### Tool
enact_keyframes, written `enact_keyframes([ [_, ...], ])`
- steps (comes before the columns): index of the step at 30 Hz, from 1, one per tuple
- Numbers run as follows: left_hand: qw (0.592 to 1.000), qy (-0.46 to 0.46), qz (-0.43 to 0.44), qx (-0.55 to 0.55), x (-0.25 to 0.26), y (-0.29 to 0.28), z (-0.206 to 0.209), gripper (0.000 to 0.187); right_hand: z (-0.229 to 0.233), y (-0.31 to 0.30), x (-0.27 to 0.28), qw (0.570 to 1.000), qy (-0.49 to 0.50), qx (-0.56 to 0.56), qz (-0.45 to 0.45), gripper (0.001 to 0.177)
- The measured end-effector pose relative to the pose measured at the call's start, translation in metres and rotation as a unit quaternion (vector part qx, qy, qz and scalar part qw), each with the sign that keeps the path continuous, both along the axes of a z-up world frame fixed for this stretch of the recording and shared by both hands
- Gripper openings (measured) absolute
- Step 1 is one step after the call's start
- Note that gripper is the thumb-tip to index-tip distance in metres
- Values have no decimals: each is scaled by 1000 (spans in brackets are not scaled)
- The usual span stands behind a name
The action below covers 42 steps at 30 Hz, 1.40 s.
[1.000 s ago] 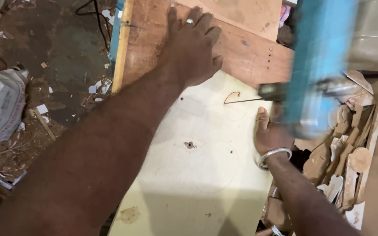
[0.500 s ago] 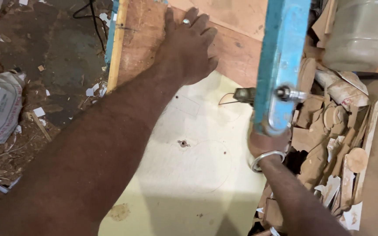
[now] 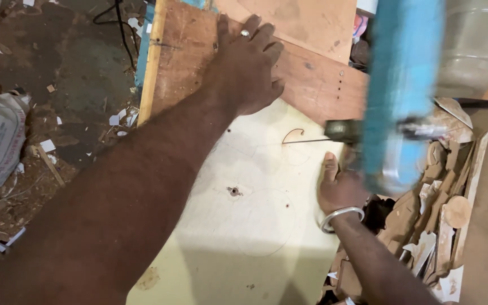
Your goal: The person is using a specialized power saw to cut a shape out of a thin sheet of plywood.
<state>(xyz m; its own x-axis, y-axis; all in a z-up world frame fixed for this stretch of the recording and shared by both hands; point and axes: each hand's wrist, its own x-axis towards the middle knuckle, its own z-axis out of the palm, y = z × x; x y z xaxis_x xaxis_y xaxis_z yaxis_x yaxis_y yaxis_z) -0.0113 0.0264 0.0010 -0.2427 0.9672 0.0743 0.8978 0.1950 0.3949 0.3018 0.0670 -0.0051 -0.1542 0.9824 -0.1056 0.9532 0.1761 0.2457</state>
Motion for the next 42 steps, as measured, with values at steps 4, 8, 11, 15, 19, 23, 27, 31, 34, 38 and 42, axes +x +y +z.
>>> enact_keyframes([
  [4, 1000, -11, -3, -5, -1, -1, 3, 73, -42, 16, 39, 947, 279, 144, 62, 106],
  [8, 1000, 5, -4, 15, -1, 4, -5, 72, -9, 0, 13, 997, 47, 30, 53, 69],
  [11, 1000, 1, -6, 11, -1, 3, -1, 71, -1, -6, 3, 988, 73, 75, 111, 71],
  [15, 999, -10, -6, 42, -1, 8, -10, 70, 7, -10, -8, 985, 165, 48, 31, 62],
  [19, 999, -22, -7, 49, -1, 3, -3, 68, 1, -7, 2, 987, -40, 91, 127, 63],
  [23, 999, -7, -4, 48, 0, 7, -7, 65, -8, -5, 9, 981, 188, 45, 37, 59],
  [27, 997, 23, 1, 73, 0, 6, -4, 65, -13, -2, 18, 968, 54, 143, 199, 61],
  [31, 998, -30, -8, 56, 2, 5, -1, 61, 2, -16, 0, 985, 131, 68, 88, 47],
  [34, 998, 6, -12, 63, 2, 10, -6, 63, -12, -7, 16, 999, 26, 17, 26, 61],
  [38, 999, -19, -14, 48, 2, 10, 1, 66, -14, -9, 17, 944, 107, 182, 252, 60],
  [42, 999, 10, -16, 33, 2, 15, -1, 66, -15, -10, 18, 992, 70, 56, 91, 55],
])
